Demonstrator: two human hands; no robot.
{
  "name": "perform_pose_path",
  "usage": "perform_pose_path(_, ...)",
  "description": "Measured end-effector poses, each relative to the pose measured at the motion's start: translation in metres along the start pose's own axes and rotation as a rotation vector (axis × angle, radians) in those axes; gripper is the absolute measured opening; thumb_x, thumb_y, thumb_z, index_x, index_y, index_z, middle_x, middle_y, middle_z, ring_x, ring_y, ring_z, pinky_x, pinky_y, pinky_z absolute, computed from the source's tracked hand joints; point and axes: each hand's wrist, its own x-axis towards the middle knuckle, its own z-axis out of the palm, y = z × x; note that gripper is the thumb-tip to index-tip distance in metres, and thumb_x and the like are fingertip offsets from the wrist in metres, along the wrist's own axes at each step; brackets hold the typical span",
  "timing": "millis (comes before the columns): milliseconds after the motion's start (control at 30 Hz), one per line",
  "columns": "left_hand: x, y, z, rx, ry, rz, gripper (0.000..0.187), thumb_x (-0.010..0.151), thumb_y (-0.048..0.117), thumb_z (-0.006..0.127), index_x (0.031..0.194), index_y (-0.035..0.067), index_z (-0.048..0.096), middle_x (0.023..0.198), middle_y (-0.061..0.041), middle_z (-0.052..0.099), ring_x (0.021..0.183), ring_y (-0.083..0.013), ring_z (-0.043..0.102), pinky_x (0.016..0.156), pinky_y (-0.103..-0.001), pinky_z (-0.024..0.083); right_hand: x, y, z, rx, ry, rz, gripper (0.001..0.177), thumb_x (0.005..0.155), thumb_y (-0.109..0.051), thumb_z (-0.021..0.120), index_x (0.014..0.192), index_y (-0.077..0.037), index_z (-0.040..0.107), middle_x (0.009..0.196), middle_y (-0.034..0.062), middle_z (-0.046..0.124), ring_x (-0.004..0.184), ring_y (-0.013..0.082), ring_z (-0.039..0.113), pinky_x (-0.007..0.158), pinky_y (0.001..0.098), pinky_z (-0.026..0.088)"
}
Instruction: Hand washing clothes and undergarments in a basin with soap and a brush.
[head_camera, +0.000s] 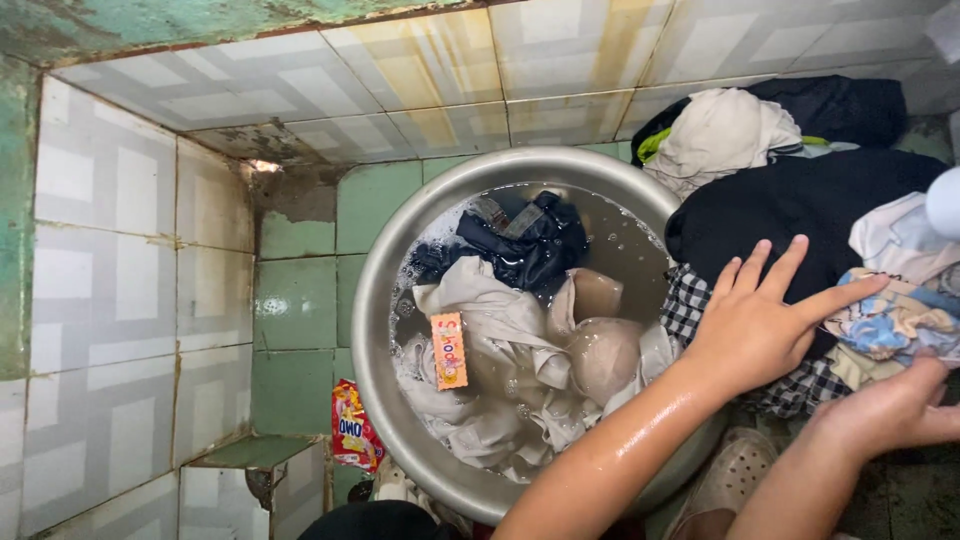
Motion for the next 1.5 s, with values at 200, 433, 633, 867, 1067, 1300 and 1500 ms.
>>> perform_pose_path(200, -0.016, -0.021, -0.009, -0.111, -0.063, -0.060, 0.053, 0.100, 0.034, 0.060, 0.148, 0.045, 0.042, 0.163, -0.023, 0.043, 0.146, -0.0450, 0.048, 0.117, -0.058, 0.040, -0.015, 0.019, -0.003, -0.375, -0.159, -0.206, 0.034, 0.111, -0.002, 0.057, 0.140, 0.013, 0.049, 0.145, 0.0286, 0.056, 0.132, 0.0335, 0.063, 0.115, 0.0442, 0.056)
perform_pose_path(433, -0.022, -0.064, -0.122, -0.340, -0.133, -0.249, 0.046, 0.102, 0.030, 0.058, 0.148, 0.027, 0.056, 0.158, -0.028, 0.049, 0.140, -0.0419, 0.054, 0.118, -0.044, 0.045, -0.092, -0.085, 0.114, -0.536, -0.135, -0.347, 0.031, 0.099, -0.008, 0.051, 0.122, 0.008, 0.065, 0.132, 0.0254, 0.058, 0.127, 0.0369, 0.056, 0.116, 0.0495, 0.043)
perform_pose_path(633, -0.064, -0.122, -0.211, -0.161, -0.042, -0.308, 0.043, 0.102, 0.027, 0.059, 0.143, 0.012, 0.059, 0.142, -0.019, 0.064, 0.135, -0.0347, 0.059, 0.115, -0.041, 0.045, -0.183, -0.029, 0.132, -0.551, -0.442, -0.568, 0.019, 0.102, -0.001, 0.052, 0.100, 0.000, 0.071, 0.134, 0.0152, 0.067, 0.141, 0.0410, 0.050, 0.125, 0.0555, 0.037)
perform_pose_path(867, -0.149, -0.165, -0.226, 0.211, -0.522, -0.734, 0.079, 0.081, 0.043, 0.078, 0.150, 0.024, 0.045, 0.152, -0.016, 0.044, 0.138, -0.0374, 0.044, 0.113, -0.044, 0.040, -0.276, 0.073, 0.064, -1.196, -1.317, -0.202, 0.056, 0.090, -0.037, 0.063, 0.143, -0.022, 0.059, 0.160, 0.0250, 0.031, 0.151, 0.0437, 0.022, 0.115, 0.0645, 0.010)
perform_pose_path(1067, -0.221, -0.203, -0.167, 0.631, -0.607, -1.028, 0.113, 0.066, 0.042, 0.093, 0.158, 0.043, 0.027, 0.169, -0.020, -0.010, 0.149, -0.0570, -0.002, 0.114, -0.063, 0.028, -0.334, 0.111, 0.023, -1.288, -1.403, 0.085, 0.072, 0.095, -0.053, 0.051, 0.156, -0.016, 0.038, 0.164, 0.0331, 0.010, 0.148, 0.0494, 0.016, 0.118, 0.0561, 0.015)
perform_pose_path(1300, -0.246, -0.198, -0.147, 0.625, -0.280, -0.892, 0.106, 0.055, 0.021, 0.095, 0.148, 0.028, 0.044, 0.167, -0.020, -0.002, 0.144, -0.0547, 0.022, 0.109, -0.062, 0.039, -0.373, 0.111, -0.018, -1.588, -1.996, -0.106, 0.073, 0.096, -0.049, 0.055, 0.156, -0.014, 0.033, 0.168, 0.0328, -0.001, 0.157, 0.0521, 0.006, 0.123, 0.0558, 0.007)
perform_pose_path(1500, -0.273, -0.209, -0.136, 0.521, -0.122, -0.823, 0.080, 0.064, 0.013, 0.086, 0.138, 0.019, 0.059, 0.172, -0.027, 0.006, 0.131, -0.0505, 0.044, 0.102, -0.050, 0.049, -0.390, 0.052, -0.010, -1.490, -2.287, 0.101, 0.071, 0.092, -0.036, 0.053, 0.157, -0.013, 0.037, 0.168, 0.0220, 0.013, 0.155, 0.0486, 0.011, 0.124, 0.0624, 0.011)
